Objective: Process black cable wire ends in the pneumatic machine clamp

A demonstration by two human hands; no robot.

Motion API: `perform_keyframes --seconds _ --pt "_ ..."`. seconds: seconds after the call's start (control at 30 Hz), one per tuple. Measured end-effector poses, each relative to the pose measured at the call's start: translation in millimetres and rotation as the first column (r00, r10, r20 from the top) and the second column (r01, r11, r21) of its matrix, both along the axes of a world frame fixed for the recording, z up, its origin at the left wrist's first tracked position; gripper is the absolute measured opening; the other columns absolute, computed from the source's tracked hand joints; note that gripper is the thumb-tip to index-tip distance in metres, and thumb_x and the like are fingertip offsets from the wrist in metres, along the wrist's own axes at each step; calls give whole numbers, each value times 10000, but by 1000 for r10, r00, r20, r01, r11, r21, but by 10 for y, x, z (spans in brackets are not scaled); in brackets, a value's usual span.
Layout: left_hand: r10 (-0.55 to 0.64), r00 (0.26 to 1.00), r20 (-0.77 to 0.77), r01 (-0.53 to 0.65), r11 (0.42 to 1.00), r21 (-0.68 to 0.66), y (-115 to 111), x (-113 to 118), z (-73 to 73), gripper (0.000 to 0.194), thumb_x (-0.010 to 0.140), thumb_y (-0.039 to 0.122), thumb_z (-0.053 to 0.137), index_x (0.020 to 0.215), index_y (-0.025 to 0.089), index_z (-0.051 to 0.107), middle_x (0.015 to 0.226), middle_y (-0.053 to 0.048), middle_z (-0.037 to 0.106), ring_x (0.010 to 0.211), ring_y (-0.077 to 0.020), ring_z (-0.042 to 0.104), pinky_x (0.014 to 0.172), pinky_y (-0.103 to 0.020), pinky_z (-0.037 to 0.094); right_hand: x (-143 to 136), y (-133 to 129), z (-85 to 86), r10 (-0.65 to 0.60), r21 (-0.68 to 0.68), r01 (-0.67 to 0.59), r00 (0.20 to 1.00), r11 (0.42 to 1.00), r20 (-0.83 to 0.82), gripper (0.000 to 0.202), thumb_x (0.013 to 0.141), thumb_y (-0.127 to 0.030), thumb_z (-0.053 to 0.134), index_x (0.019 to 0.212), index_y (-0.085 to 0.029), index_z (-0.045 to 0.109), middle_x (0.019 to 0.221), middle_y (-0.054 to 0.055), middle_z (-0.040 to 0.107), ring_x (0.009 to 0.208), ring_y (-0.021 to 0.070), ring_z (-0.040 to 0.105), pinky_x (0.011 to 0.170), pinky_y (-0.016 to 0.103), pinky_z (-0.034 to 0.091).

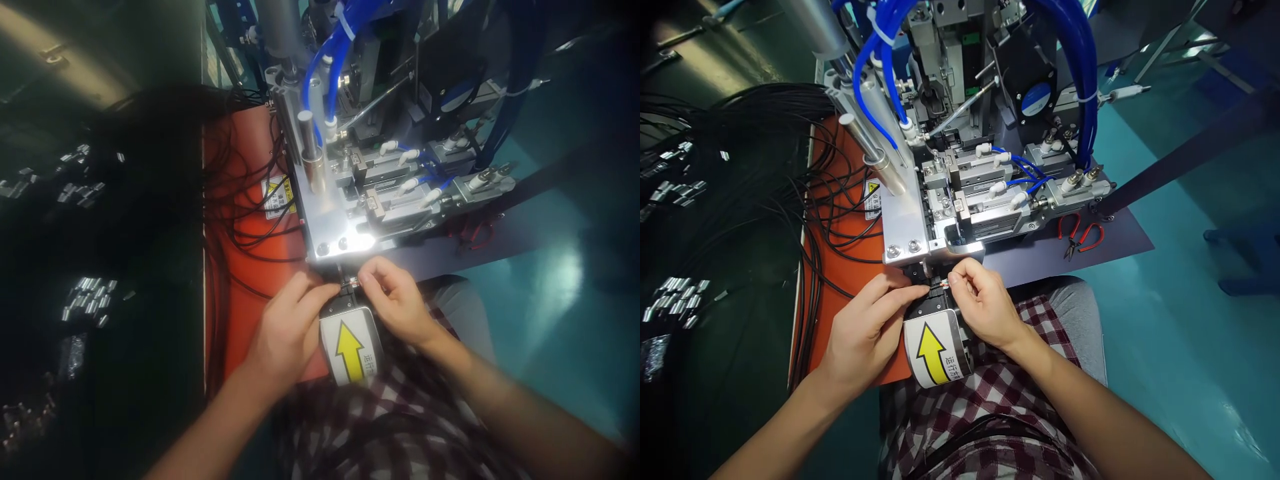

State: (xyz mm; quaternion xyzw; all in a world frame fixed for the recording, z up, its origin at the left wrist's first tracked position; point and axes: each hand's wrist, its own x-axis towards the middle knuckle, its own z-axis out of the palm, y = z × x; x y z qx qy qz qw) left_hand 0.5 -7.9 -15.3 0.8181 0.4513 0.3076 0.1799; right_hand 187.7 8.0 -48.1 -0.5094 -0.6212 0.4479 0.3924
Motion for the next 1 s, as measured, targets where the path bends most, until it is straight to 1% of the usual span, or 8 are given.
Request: perform_keyframes --seconds 0.27,0.37,0.47,0.57,0.67,0.73,0.83,1.0 --pt "-10 1000 23 10 1000 -6 -9 -9 -3 244 914 32 439 1027 89 648 899 -78 600 851 -128 583 744 -224 495 36 6 -15 3 33 -4 999 999 33 202 931 -272 473 741 -206 482 678 -12 487 652 144 477 592 269 377" --pt "37 990 -137 -28 997 73 -29 15 34 269 906 47 435 1009 89 680 847 -92 597 784 -171 571 657 -288 481 14 2 -25 -15 48 13 1000 999 25 209 932 -268 470 734 -204 479 695 -4 487 662 146 470 596 271 375" --pt "111 950 -294 -68 986 151 -38 36 78 281 887 61 460 995 115 714 781 -92 586 732 -205 537 599 -325 438 -10 -5 -2 -37 -57 34 999 998 -39 226 933 -280 474 720 -205 476 697 -7 473 666 143 459 590 265 370" --pt "92 964 -249 -60 989 134 -26 31 81 281 880 54 466 983 99 723 771 -99 573 740 -206 531 603 -323 447 -7 -19 27 -39 -193 14 991 981 -125 284 942 -319 475 682 -206 457 658 -25 444 615 127 425 561 257 352" --pt "73 980 -187 -50 991 123 -11 10 48 275 870 38 472 975 83 722 754 -87 541 732 -192 521 609 -314 460 13 -36 17 -38 -257 -12 981 966 -189 351 990 -370 374 697 -202 471 638 -34 439 565 115 382 537 259 327" --pt "74 981 -178 -53 991 121 -8 -1 28 272 864 31 480 973 88 722 750 -76 521 729 -187 514 611 -311 462 20 -40 -6 -45 -254 -3 982 967 -183 364 1005 -380 333 731 -199 491 641 -35 442 565 115 380 539 261 319" --pt "81 982 -172 -62 992 110 -13 -6 18 270 863 31 483 973 92 722 762 -71 507 735 -185 510 615 -311 462 10 -37 -27 -23 -213 -9 989 977 -144 337 1002 -366 348 746 -199 492 659 -33 448 596 121 401 561 264 329" --pt "74 985 -156 -56 992 117 -12 -1 12 275 866 28 478 983 86 721 765 -67 493 729 -180 499 601 -299 448 -26 -33 -9 -5 -150 -15 991 989 -133 270 970 -303 436 719 -205 456 682 -31 455 633 126 423 590 265 347"
